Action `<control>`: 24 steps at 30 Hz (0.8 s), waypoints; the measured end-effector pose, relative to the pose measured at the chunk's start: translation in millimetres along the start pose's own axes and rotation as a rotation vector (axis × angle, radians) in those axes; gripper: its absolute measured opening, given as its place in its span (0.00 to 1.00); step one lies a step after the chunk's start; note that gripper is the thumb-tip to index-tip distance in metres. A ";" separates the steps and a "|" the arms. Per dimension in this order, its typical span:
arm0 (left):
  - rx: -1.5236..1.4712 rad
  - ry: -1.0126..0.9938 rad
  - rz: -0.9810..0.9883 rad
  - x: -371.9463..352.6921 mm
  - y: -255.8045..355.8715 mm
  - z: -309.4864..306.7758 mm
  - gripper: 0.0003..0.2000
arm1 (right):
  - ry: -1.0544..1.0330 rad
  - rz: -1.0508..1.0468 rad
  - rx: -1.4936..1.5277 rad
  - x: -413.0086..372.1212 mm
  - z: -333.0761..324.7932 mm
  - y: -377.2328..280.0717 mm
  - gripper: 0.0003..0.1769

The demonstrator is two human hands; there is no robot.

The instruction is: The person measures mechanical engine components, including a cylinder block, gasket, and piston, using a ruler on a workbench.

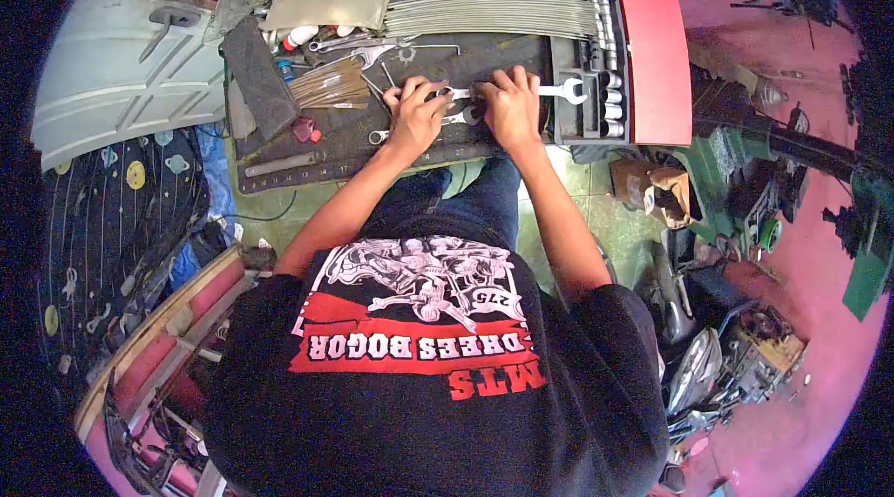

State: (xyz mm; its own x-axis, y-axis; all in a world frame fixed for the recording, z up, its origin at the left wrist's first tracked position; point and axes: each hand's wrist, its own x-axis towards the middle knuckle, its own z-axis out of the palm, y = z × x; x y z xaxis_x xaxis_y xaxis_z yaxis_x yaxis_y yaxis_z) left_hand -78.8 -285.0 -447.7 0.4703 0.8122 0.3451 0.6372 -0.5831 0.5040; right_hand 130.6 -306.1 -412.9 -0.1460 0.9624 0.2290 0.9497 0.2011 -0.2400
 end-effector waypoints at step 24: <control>0.038 -0.026 0.022 0.2 -1.4 -1.0 0.10 | -0.007 -0.054 0.016 8.1 10.1 -16.2 0.13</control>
State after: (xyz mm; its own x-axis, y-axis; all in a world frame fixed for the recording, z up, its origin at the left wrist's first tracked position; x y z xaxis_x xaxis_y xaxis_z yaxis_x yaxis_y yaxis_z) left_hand -80.2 -284.0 -447.5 0.4997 0.7989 0.3349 0.6491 -0.6013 0.4659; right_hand 111.3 -299.8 -416.7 -0.1992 0.9512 0.2356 0.9357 0.2561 -0.2428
